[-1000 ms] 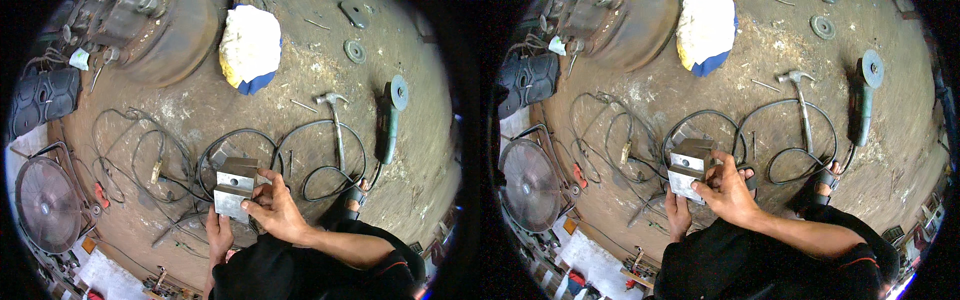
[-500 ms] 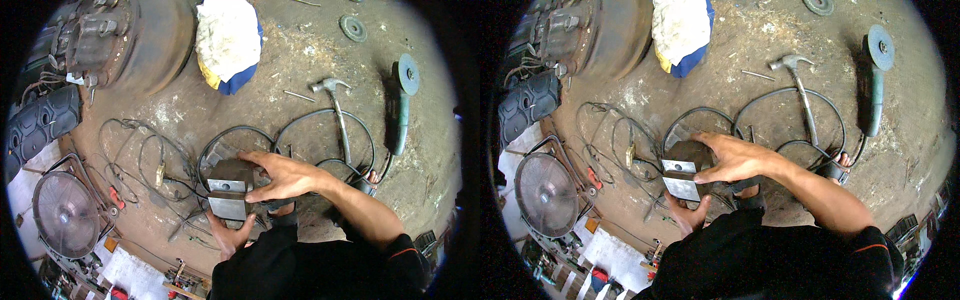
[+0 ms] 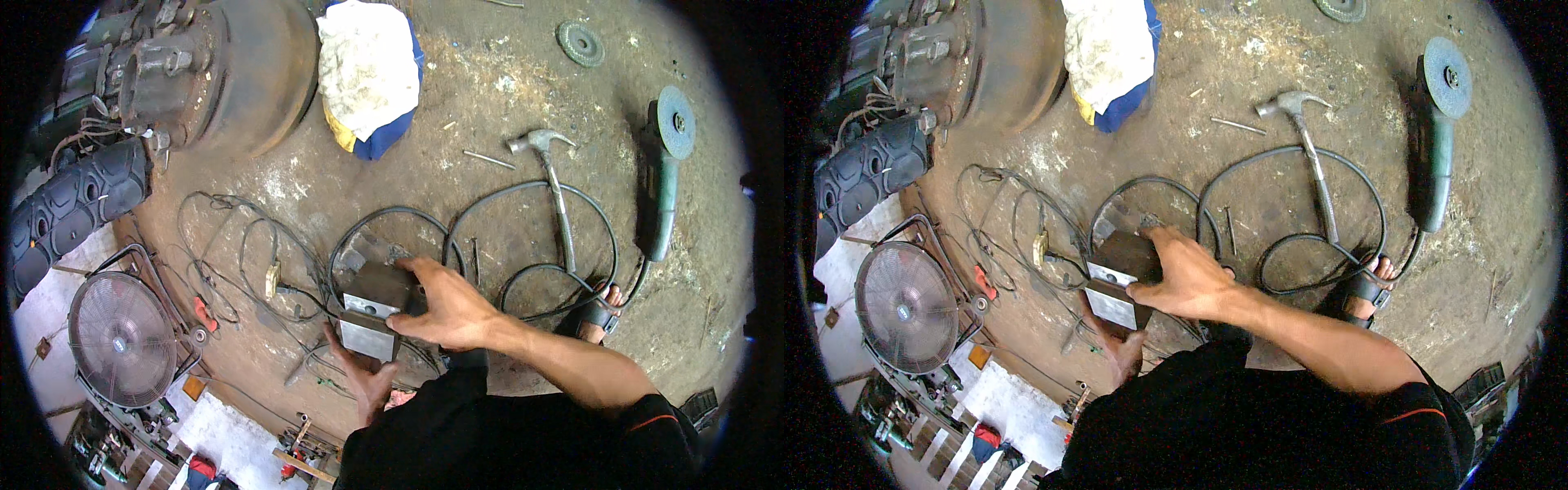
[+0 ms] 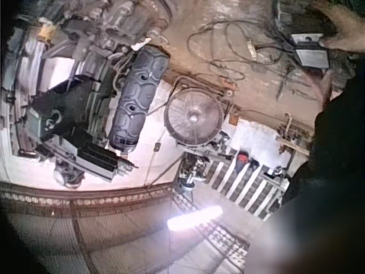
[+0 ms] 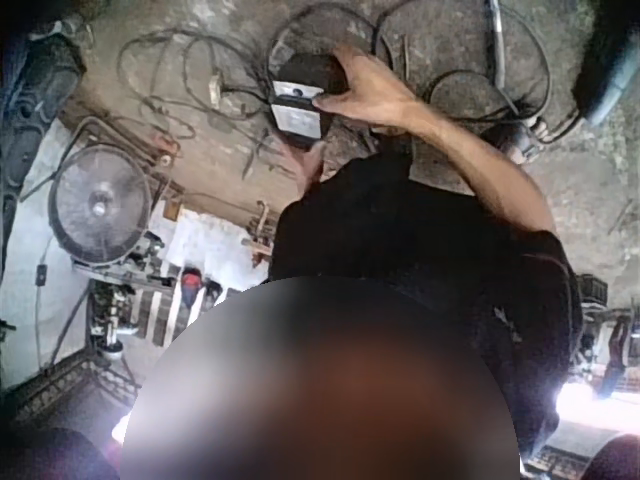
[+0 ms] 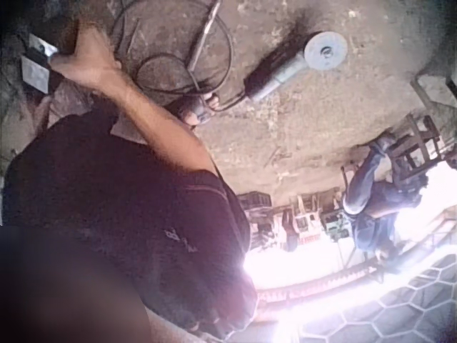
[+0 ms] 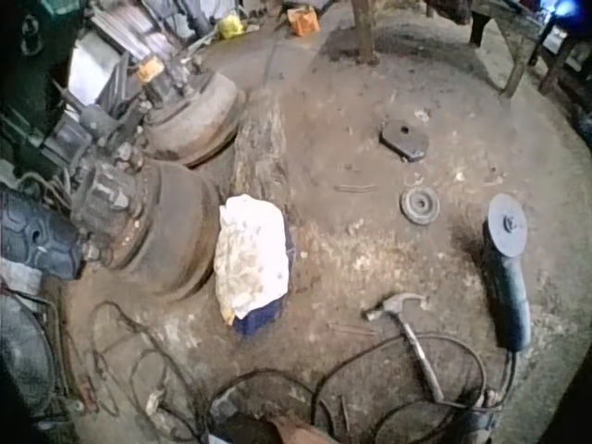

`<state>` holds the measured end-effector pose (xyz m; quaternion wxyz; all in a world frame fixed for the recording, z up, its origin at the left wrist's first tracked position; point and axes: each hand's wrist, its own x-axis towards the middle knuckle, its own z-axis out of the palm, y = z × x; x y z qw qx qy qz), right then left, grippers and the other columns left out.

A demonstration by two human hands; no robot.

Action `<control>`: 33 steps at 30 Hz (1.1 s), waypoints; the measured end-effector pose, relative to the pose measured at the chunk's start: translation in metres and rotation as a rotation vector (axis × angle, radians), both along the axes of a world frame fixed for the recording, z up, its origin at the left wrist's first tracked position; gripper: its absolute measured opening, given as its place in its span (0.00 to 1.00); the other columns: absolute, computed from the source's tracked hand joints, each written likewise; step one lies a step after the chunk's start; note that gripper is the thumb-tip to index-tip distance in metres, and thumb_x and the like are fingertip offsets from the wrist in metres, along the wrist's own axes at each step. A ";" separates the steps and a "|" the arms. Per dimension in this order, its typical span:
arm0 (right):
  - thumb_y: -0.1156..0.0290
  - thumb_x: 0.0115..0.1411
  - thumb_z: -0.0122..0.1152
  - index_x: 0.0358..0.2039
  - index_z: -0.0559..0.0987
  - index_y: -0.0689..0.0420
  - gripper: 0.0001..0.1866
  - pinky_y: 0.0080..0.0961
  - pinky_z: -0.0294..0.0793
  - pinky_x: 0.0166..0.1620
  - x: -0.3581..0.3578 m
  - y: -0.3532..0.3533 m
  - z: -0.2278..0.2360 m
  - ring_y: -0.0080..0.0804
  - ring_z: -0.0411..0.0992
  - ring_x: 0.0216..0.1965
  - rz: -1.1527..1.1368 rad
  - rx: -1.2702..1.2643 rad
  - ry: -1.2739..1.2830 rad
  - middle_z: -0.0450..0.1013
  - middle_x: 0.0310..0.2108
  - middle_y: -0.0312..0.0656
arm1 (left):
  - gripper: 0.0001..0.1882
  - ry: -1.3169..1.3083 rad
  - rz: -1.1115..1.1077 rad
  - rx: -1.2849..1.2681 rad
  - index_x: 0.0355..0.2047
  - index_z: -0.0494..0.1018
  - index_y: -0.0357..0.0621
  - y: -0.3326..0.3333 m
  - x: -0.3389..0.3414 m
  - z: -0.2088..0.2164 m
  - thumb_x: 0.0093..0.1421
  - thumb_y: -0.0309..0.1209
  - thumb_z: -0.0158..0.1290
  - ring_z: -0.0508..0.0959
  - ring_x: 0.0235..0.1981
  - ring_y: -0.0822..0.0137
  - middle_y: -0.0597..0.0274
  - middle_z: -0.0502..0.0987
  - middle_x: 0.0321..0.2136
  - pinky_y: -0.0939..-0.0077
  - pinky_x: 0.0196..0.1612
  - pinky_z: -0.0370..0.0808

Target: The person wipes a small metal block with a cloth, then uses a hammer to tap it on a wooden plank. They repeat the wiping and tapping on several similar metal blocks, handling them one at a time and placing them on the floor.

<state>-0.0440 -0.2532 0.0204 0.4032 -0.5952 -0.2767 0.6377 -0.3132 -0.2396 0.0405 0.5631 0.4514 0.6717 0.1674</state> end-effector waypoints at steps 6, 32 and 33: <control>0.53 0.49 0.75 0.63 0.64 0.83 0.54 0.43 0.70 0.66 0.004 -0.010 0.002 0.65 0.70 0.62 0.120 -0.076 -0.046 0.68 0.59 0.76 | 0.39 -0.468 0.248 -0.323 0.74 0.52 0.47 -0.006 -0.035 -0.030 0.71 0.53 0.51 0.64 0.69 0.52 0.52 0.61 0.71 0.48 0.70 0.63; 0.69 0.39 0.85 0.67 0.65 0.58 0.54 0.40 0.78 0.62 0.057 -0.050 0.033 0.52 0.69 0.65 0.267 0.363 -0.262 0.66 0.65 0.52 | 0.62 -0.337 -0.712 0.267 0.66 0.62 0.42 0.055 0.023 0.031 0.31 0.34 0.85 0.72 0.64 0.53 0.47 0.68 0.63 0.53 0.66 0.71; 0.69 0.39 0.85 0.67 0.65 0.58 0.54 0.40 0.78 0.62 0.056 -0.051 0.033 0.52 0.69 0.65 0.271 0.352 -0.252 0.66 0.65 0.52 | 0.62 -0.327 -0.723 0.279 0.66 0.63 0.41 0.055 0.021 0.031 0.31 0.34 0.85 0.72 0.64 0.53 0.47 0.68 0.63 0.53 0.66 0.72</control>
